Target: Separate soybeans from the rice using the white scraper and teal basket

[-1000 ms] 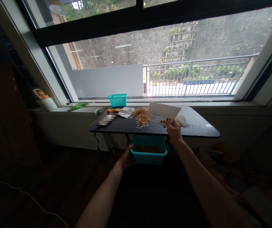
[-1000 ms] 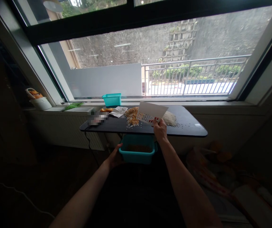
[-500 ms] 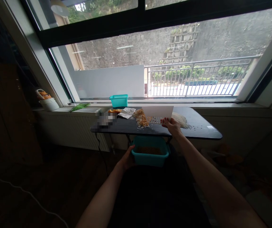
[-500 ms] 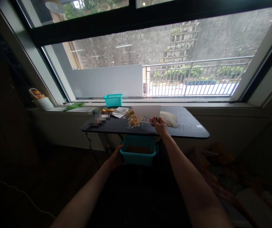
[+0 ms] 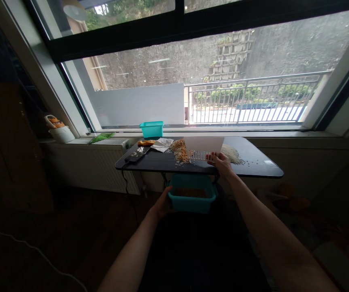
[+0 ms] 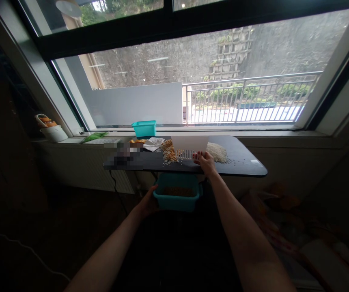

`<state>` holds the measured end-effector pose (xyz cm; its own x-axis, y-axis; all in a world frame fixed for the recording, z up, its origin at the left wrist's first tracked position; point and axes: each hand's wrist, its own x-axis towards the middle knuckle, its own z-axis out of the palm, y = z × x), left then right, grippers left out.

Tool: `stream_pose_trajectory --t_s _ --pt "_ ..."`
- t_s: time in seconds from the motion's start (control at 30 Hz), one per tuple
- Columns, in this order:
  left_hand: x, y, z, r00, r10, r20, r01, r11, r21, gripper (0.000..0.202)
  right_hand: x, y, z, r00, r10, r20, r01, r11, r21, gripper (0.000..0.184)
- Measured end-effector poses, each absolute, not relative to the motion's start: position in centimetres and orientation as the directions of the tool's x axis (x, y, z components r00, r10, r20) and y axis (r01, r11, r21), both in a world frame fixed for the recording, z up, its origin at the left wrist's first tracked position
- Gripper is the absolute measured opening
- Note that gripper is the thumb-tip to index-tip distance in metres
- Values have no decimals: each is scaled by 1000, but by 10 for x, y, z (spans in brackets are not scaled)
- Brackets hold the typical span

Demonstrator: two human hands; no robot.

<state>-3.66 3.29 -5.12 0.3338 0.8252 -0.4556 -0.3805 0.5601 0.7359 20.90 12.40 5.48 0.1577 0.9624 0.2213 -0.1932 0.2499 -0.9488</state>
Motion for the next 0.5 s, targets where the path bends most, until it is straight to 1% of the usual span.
stream_pose_trajectory --t_s 0.33,0.5 --pt "-36 31 -48 334 829 -448 -415 556 720 56 213 128 50 172 962 211 -229 248 -941 24" --pt "-29 32 -38 306 833 -460 -381 550 743 53 215 127 51 156 964 217 -240 250 -938 24"
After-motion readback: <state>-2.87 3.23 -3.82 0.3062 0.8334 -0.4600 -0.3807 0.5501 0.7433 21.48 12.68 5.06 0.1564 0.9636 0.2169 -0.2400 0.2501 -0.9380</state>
